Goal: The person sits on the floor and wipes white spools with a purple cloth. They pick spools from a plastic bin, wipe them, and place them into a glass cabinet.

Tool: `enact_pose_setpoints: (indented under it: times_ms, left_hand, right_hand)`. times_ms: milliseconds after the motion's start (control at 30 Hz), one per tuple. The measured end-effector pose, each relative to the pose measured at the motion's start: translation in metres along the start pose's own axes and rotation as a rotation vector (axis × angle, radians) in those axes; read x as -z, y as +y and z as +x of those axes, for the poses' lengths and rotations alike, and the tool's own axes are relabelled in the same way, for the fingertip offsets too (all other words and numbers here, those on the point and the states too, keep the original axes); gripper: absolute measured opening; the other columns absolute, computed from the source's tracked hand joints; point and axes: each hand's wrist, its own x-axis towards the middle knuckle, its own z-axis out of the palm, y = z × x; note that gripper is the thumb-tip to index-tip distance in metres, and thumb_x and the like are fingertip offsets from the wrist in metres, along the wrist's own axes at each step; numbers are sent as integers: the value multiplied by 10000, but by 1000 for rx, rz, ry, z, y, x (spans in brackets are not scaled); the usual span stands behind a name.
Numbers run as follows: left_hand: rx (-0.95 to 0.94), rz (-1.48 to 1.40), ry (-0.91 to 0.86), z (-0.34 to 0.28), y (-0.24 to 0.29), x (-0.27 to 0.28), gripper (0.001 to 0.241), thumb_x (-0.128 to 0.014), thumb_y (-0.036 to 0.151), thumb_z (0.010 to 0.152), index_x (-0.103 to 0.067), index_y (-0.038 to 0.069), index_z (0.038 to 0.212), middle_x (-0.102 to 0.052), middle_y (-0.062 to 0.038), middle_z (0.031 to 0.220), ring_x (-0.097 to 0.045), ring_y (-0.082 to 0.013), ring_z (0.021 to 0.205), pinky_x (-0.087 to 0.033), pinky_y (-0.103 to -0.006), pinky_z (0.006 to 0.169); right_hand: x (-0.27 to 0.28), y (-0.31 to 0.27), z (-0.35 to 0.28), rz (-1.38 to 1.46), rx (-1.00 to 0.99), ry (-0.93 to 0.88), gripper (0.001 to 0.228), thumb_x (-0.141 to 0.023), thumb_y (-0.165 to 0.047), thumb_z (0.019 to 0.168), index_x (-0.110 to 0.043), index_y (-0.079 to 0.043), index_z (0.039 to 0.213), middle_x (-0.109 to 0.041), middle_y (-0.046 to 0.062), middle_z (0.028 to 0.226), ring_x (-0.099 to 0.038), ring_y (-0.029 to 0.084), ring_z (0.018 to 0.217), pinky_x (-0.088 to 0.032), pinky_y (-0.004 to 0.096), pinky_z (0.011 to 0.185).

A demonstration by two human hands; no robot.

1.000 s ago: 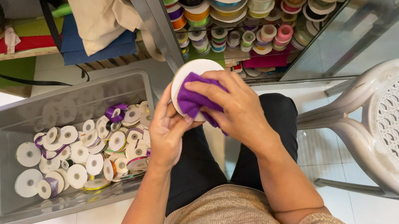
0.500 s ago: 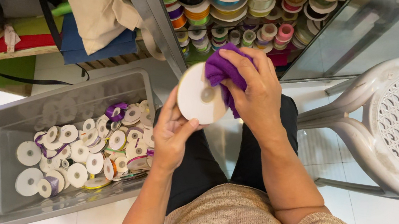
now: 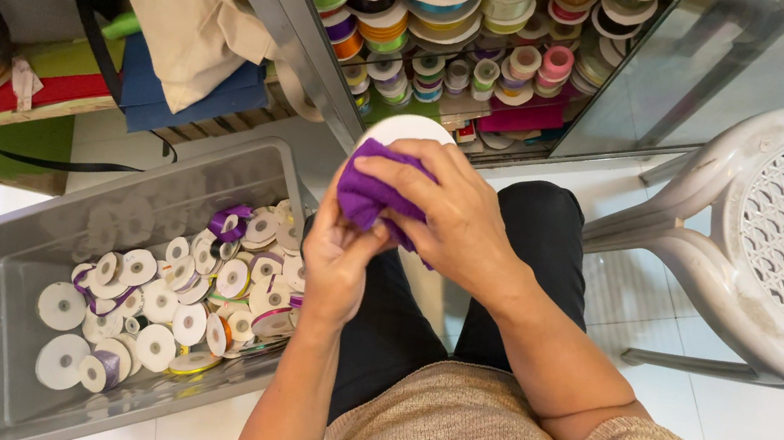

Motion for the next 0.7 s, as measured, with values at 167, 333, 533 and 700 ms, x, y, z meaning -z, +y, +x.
enact_pose_setpoints:
  times_ms: [167, 333, 533, 700]
  left_hand:
    - [-91, 27, 69, 18, 6, 6, 771, -562, -134, 890, -261, 60, 1573, -557, -220, 1340, -655, -318, 1114, -632, -442, 908]
    - [-102, -42, 26, 35, 48, -34, 766, -565, -132, 899, -253, 48, 1575, -556, -258, 1338, -673, -377, 1100, -654, -445, 863]
    - [-109, 119, -103, 74, 64, -70, 830, -670, 2, 909, -203, 145, 1580, -447, -213, 1558, -661, -369, 1205, -687, -402, 871]
    - [-142, 23, -158, 129, 58, -98, 836, -712, 79, 939, -204, 191, 1594, -504, -215, 1549, -641, -406, 1320, -714, -449, 928]
  right_hand:
    - [9, 3, 2, 25, 22, -71, 496, -820, -94, 801, -668, -196, 1262, -638, 100, 1158, -634, 376, 985, -527, 482, 875]
    - [33, 31, 13, -70, 29, 35, 561, -878, -61, 754, -704, -203, 1268, -641, 100, 1170, -642, 370, 1064, -507, 464, 966]
    - [80, 65, 47, -96, 21, 175, 559, -785, 99, 863, -586, -63, 1360, -530, 235, 1271, -504, 391, 1221, -487, 481, 1047]
    - [98, 110, 77, -85, -74, 364, 319, -813, 16, 868, -634, -3, 1132, -613, 123, 1062, -550, 256, 980, -456, 373, 848]
